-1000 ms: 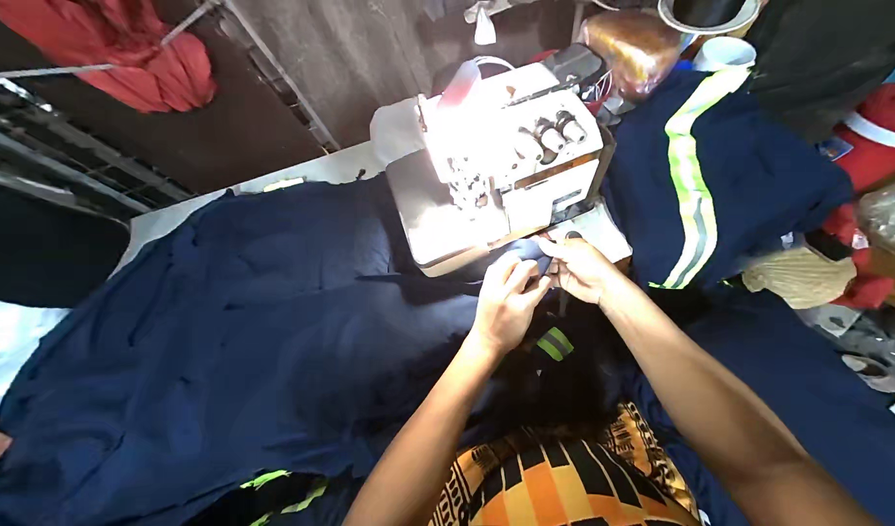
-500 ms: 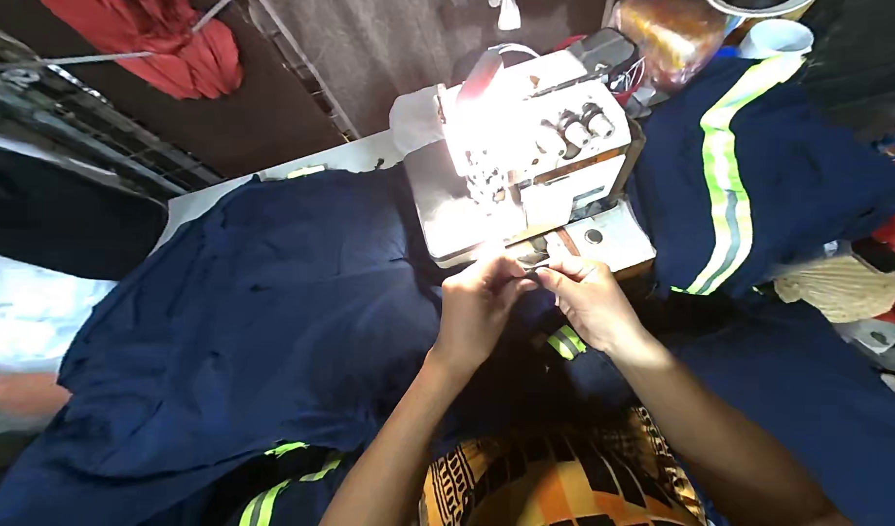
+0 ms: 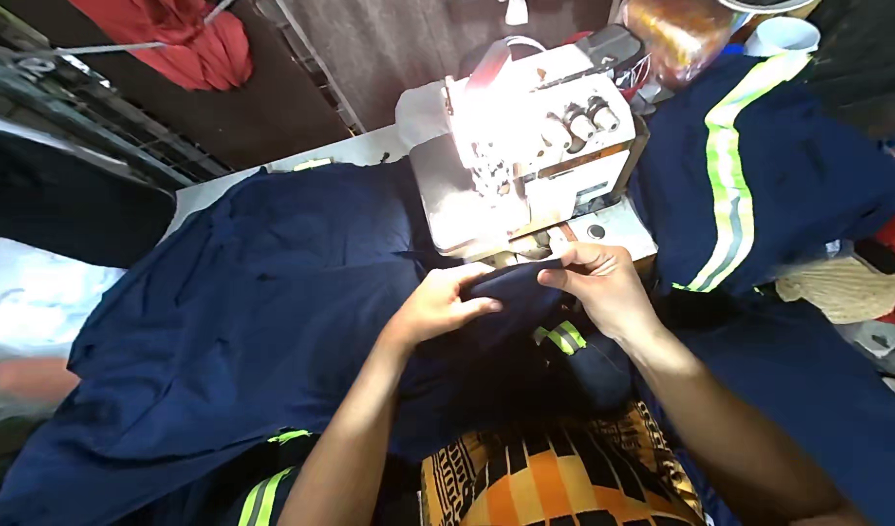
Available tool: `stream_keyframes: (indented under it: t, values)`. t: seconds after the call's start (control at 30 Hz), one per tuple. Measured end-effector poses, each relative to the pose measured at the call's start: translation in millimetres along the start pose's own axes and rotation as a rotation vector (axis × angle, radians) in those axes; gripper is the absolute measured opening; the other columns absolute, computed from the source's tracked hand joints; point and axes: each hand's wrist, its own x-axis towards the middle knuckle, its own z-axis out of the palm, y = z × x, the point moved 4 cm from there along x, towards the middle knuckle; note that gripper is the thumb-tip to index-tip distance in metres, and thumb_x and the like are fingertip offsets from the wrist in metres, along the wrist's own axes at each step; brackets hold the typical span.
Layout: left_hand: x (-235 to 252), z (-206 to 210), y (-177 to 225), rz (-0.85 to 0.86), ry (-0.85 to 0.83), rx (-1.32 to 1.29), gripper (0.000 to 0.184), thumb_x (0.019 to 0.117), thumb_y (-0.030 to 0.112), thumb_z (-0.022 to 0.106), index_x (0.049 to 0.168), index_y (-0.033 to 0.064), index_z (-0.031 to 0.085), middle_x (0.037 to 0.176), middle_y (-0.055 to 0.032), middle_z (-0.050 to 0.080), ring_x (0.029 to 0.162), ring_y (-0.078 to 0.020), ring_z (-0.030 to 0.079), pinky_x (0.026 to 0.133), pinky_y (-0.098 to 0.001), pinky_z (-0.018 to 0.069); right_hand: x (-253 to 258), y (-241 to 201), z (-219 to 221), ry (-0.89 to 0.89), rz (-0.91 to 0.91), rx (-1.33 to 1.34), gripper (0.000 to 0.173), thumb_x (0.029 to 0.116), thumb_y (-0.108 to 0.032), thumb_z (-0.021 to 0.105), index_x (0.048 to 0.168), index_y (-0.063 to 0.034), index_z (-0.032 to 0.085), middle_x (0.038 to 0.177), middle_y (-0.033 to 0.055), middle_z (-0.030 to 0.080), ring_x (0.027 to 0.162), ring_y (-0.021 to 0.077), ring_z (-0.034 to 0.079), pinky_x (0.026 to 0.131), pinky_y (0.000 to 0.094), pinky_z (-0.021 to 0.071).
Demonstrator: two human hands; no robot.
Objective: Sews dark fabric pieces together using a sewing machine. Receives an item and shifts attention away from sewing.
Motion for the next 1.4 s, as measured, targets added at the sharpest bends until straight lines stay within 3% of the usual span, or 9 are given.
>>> stream_keyframes:
  t: [0.17,0.4,0.5,0.6,0.7,0.8,0.93,1.17,1.4]
  values:
    - [-39.0,-41.1,-33.5,-0.164,0.044,0.244,0.012,0.0895,0.010,0.073,0.100,0.0044,0.073,0.089,-0.0081,0.072,0.083,-0.0198,0.070,0.077,-0.0491,0.0563,1.2,-6.4,-2.8,0.028,-0.044,-0.049,0.010,0.0819,0.001,0.080,0.083,-0.0076,0.076,0.075,-0.0035,0.071,0.067,0.0009,0.064,0.066,0.0174,0.0561]
    - [-135.1,-117.5,27.0,-0.129,0.339,0.421,0.032,0.0929,0.037,0.066,0.088,0.0061,0.074,0.085,0.0047,0.070,0.082,0.0053,0.062,0.077,-0.0193,0.0520,5.0,-21.0,9.7,-0.009,-0.135,0.048,0.008,0.0873,-0.004,0.077,0.084,-0.0109,0.077,0.072,-0.0064,0.071,0.059,-0.0015,0.062,0.058,0.0158,0.0553]
    - [-121.0,-133.5,9.6,-0.306,0.457,0.604,0.028,0.0913,0.023,0.072,0.085,-0.0039,0.071,0.082,-0.0176,0.066,0.080,-0.0308,0.064,0.071,-0.0536,0.0498,35.6,3.1,31.3,0.093,-0.066,-0.196,0.007,0.0877,-0.011,0.078,0.083,-0.0069,0.075,0.070,-0.0025,0.069,0.058,0.0021,0.060,0.056,0.0214,0.0539]
    - [-61.0,-99.3,4.1,-0.406,0.682,0.775,0.026,0.0978,0.018,0.068,0.114,-0.0019,0.071,0.117,-0.0341,0.062,0.113,-0.0586,0.056,0.090,-0.0756,0.0422,67.9,33.4,48.1,0.193,-0.127,-0.512,0.026,0.0888,-0.026,0.080,0.097,-0.0017,0.074,0.084,0.0092,0.070,0.074,0.0183,0.065,0.070,0.0420,0.0560]
    - [-1.5,-10.2,12.6,-0.158,0.659,0.655,0.045,0.1021,0.028,0.057,0.138,0.0018,0.060,0.145,-0.0229,0.055,0.140,-0.0405,0.046,0.115,-0.0578,0.0380,79.3,36.9,51.1,0.267,-0.166,-0.655,0.024,0.0898,-0.028,0.077,0.095,-0.0045,0.075,0.084,0.0096,0.070,0.076,0.0225,0.068,0.068,0.0470,0.0558]
    - [22.2,35.1,2.9,-0.125,0.571,0.695,0.048,0.1039,0.034,0.052,0.140,0.0037,0.061,0.154,-0.0179,0.050,0.149,-0.0380,0.037,0.121,-0.0627,0.0238,78.6,31.2,37.0,0.353,-0.227,-0.795,0.022,0.0923,-0.026,0.073,0.102,-0.0065,0.075,0.107,0.0156,0.064,0.097,0.0275,0.063,0.081,0.0445,0.0542]
    - [24.2,32.3,7.7,-0.159,0.562,0.764,0.052,0.1039,0.040,0.050,0.138,0.0029,0.062,0.153,-0.0184,0.050,0.147,-0.0387,0.040,0.119,-0.0634,0.0263,73.5,22.6,33.1,0.344,-0.317,-0.763,0.023,0.0874,-0.028,0.074,0.100,-0.0079,0.076,0.114,0.0138,0.059,0.102,0.0217,0.060,0.081,0.0352,0.0549]
    - [38.4,17.8,12.7,-0.200,0.474,0.750,0.053,0.1020,0.042,0.054,0.141,0.0074,0.060,0.157,-0.0170,0.045,0.149,-0.0371,0.036,0.118,-0.0595,0.0290,83.8,41.6,43.4,0.370,-0.282,-0.795,0.036,0.0864,-0.029,0.076,0.100,0.0032,0.069,0.108,0.0222,0.063,0.105,0.0385,0.061,0.090,0.0520,0.0516]
    - [-38.1,-4.2,-18.2,-0.040,0.754,0.469,0.039,0.1020,0.025,0.054,0.133,0.0063,0.067,0.142,-0.0125,0.062,0.142,-0.0318,0.047,0.120,-0.0481,0.0373,-11.6,92.3,47.9,0.044,0.308,-0.057,0.032,0.0920,-0.017,0.073,0.117,0.0014,0.065,0.101,0.0088,0.073,0.094,0.0129,0.072,0.086,0.0328,0.0613]
